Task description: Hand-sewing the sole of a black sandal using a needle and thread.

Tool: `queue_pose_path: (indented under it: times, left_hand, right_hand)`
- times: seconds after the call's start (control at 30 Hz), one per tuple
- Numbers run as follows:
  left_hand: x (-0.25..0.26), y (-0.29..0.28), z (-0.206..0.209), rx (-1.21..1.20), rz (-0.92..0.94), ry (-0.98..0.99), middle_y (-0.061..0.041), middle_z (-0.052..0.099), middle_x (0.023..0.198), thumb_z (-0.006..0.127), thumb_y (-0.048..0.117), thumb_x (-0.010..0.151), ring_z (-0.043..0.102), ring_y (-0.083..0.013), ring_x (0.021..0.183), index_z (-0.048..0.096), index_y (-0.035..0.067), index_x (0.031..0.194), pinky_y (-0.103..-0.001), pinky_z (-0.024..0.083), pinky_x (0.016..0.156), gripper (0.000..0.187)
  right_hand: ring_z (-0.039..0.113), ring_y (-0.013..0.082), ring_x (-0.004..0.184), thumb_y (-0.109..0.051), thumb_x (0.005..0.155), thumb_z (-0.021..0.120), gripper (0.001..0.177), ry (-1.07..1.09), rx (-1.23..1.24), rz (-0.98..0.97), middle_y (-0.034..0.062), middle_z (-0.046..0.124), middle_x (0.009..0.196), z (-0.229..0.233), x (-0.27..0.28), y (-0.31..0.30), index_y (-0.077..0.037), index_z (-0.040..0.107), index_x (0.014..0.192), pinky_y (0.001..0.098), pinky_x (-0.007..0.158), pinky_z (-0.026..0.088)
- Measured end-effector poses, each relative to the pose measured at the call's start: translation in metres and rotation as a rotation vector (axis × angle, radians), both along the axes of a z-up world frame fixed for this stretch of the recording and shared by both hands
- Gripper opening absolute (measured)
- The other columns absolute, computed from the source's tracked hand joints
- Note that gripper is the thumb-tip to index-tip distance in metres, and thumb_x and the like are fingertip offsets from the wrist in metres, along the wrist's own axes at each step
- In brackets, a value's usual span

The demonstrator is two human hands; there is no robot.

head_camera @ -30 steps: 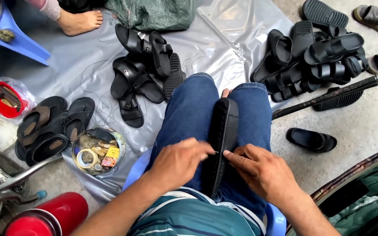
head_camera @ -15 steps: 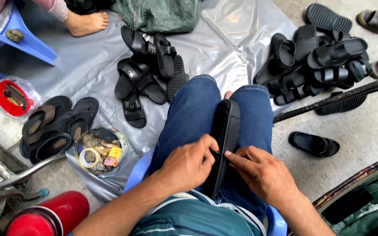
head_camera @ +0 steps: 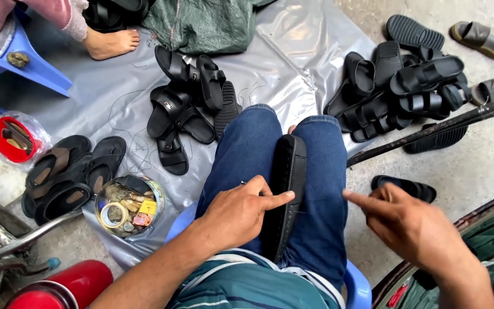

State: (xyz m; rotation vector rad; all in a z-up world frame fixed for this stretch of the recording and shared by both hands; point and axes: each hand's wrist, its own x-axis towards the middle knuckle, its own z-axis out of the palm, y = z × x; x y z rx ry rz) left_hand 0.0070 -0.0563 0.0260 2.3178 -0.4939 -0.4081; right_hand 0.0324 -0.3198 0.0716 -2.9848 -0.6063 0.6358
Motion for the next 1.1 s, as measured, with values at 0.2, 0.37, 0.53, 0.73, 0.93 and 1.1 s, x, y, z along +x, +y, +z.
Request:
queue_pose_path:
  times: [0.2,0.37,0.53,0.73,0.93,1.1]
  left_hand:
    - [-0.003,-0.016,0.000,-0.075,0.092,-0.001,-0.006,0.049,0.115,0.059,0.027,0.078,0.063,-0.0200,0.061,0.062,0.013,0.111,-0.034,0.052,0.060,0.035]
    - [-0.006,-0.030,-0.009,-0.258,0.103,-0.136,-0.001,0.051,0.082,0.061,0.016,0.081,0.049,-0.0101,0.045,0.070,0.010,0.083,-0.023,0.046,0.040,0.011]
    - [-0.009,-0.029,-0.011,-0.342,0.260,0.045,0.000,0.054,0.087,0.060,0.019,0.081,0.054,-0.0117,0.060,0.067,0.012,0.085,-0.025,0.046,0.055,0.011]
    - [-0.027,-0.021,-0.017,-0.307,0.240,0.031,-0.006,0.049,0.113,0.061,0.015,0.078,0.052,-0.0146,0.053,0.063,0.014,0.084,-0.028,0.048,0.054,0.006]
    - [-0.035,-0.017,-0.024,-0.260,0.211,-0.123,-0.011,0.047,0.121,0.062,0.014,0.077,0.058,-0.0192,0.053,0.064,0.013,0.085,-0.032,0.051,0.053,0.008]
    - [-0.031,-0.008,-0.015,-0.286,0.154,-0.126,-0.011,0.049,0.120,0.061,0.013,0.077,0.054,-0.0150,0.048,0.065,0.011,0.084,-0.028,0.049,0.049,0.008]
  right_hand:
    - [0.055,0.0156,0.046,-0.015,0.071,0.058,0.052,0.008,0.250,0.026,-0.0048,0.056,0.072,0.001,-0.008,0.002,-0.036,0.058,0.118,0.0312,0.045,0.046]
    - [0.051,0.0141,0.042,-0.012,0.071,0.061,0.048,0.088,0.437,-0.069,-0.0027,0.057,0.063,-0.004,-0.007,0.004,-0.033,0.064,0.114,0.0287,0.043,0.045]
    - [0.044,0.0097,0.044,-0.016,0.070,0.072,0.031,0.312,0.803,-0.464,0.0010,0.053,0.050,-0.045,-0.014,0.023,-0.014,0.064,0.100,0.0233,0.040,0.035]
    - [0.049,0.0118,0.040,-0.027,0.076,0.061,0.021,0.060,0.662,-0.245,0.0001,0.060,0.055,-0.040,-0.011,0.038,-0.009,0.070,0.069,0.0249,0.039,0.040]
    - [0.047,0.0102,0.044,-0.010,0.071,0.068,0.008,0.451,0.861,-0.460,0.0003,0.062,0.066,-0.057,-0.015,0.021,-0.006,0.073,0.076,0.0234,0.041,0.036]
    - [0.038,0.0021,0.034,-0.012,0.086,0.051,0.016,0.109,1.824,-0.887,-0.0090,0.043,0.049,-0.036,0.009,-0.015,-0.014,0.054,0.070,0.0148,0.027,0.025]
